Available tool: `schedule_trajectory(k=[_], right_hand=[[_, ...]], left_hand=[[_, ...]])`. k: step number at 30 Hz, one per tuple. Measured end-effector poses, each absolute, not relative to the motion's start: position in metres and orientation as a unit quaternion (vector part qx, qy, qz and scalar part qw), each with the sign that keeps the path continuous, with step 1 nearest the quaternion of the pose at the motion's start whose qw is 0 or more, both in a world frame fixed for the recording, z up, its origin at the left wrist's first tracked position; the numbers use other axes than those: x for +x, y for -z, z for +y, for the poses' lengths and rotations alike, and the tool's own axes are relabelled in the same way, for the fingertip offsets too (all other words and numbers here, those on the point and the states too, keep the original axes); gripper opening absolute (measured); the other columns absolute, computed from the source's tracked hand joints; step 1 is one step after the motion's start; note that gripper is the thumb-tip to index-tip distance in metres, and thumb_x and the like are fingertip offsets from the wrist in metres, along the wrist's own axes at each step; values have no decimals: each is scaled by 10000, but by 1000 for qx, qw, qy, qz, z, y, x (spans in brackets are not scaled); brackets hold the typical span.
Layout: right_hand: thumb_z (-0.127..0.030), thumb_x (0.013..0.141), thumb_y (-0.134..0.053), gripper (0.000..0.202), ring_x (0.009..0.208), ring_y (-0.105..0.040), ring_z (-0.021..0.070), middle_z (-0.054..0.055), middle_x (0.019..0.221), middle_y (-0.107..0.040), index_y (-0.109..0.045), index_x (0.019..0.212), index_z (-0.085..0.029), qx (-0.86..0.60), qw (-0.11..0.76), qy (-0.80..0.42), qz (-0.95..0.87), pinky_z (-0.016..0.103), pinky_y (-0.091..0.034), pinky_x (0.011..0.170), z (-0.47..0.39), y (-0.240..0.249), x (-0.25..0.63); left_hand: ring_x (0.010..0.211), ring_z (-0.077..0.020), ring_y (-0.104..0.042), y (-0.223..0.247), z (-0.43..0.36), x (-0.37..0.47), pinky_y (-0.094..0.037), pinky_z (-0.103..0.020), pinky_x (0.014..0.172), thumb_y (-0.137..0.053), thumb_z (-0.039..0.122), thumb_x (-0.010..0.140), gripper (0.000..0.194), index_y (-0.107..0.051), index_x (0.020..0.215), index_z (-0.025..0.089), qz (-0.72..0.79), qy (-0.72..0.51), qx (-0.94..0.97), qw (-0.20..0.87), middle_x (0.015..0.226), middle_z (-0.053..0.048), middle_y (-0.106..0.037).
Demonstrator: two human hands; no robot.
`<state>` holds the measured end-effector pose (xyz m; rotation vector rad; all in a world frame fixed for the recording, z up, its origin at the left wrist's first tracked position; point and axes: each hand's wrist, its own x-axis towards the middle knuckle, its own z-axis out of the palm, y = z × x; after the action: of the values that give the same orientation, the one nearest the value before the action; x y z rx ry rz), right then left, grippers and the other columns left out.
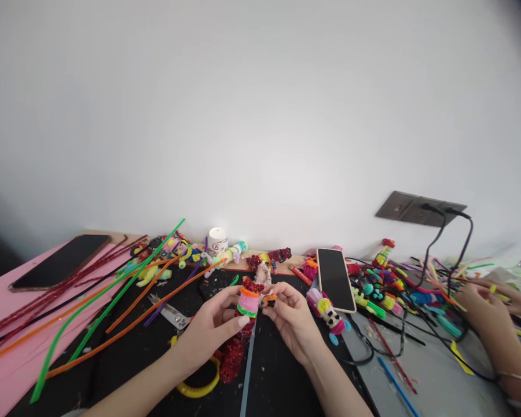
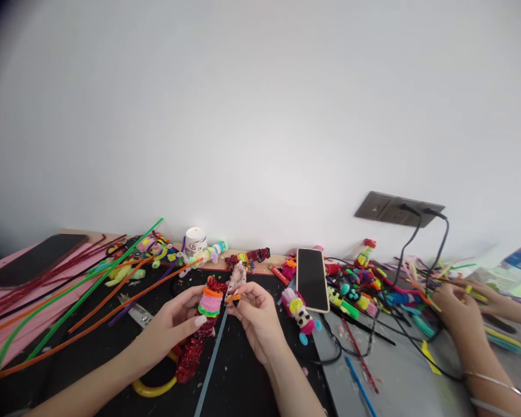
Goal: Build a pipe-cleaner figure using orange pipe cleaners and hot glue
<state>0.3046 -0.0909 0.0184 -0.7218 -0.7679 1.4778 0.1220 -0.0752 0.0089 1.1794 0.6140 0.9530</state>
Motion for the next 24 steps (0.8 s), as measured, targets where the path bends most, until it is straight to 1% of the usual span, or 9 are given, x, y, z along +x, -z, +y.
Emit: schedule_trajectory(k=[3, 6, 10, 16, 20, 24], right_hand=[[-151, 662, -791, 185, 652, -546, 92, 18, 797, -630, -661, 792, -164, -320, 629, -618, -345, 170, -456, 552, -90, -16, 303], [-166, 671, -778, 175, 595, -495, 84, -2, 725, -604, -654, 795, -170, -341, 625, -604, -358, 164, -415, 500, -90, -14, 300], [-174, 672, -767, 150, 547, -466, 74, -13, 698, -595, -658, 775, -166, -381, 586, -600, -388, 176, -407, 494, -92, -17, 297], [-210, 670, -778, 171, 585, -510, 94, 6, 743, -631, -683, 805, -166, -391, 561, -597, -418, 191, -410, 508, -93, -19, 297], [-262, 703, -762, 148, 523, -474, 78, -18, 664, -604, -689, 791, -169, -403, 563, -590, -415, 191, -392, 489, -93, -16, 298], [-288, 695, -759, 151, 498, -461, 85, -26, 601, -594, -701, 769, -169, -419, 557, -582, -419, 202, -382, 482, -93, -17, 299]], left_hand=[[1078, -240, -602, -9, -75, 122, -480, -358, 909, -687, 325, 785, 440, -538, 1178, 193, 276, -424, 530, 680, 1196, -102, -639], [1081, -241, -604, -8, -74, 122, -480, -355, 914, -690, 329, 782, 439, -543, 1173, 194, 284, -422, 530, 679, 1189, -99, -646], [1079, -236, -611, -5, -73, 122, -478, -349, 922, -682, 317, 792, 417, -548, 1170, 202, 282, -421, 532, 679, 1191, -92, -648], [1128, -252, -584, -6, -72, 122, -496, -349, 901, -687, 317, 790, 422, -542, 1169, 200, 282, -425, 519, 686, 1191, -95, -649], [1129, -256, -585, -7, -73, 122, -497, -350, 902, -692, 316, 786, 437, -540, 1177, 193, 283, -422, 517, 688, 1200, -102, -645], [1134, -252, -583, -8, -74, 122, -490, -351, 922, -693, 314, 786, 436, -547, 1179, 197, 286, -421, 521, 685, 1200, -96, -646]])
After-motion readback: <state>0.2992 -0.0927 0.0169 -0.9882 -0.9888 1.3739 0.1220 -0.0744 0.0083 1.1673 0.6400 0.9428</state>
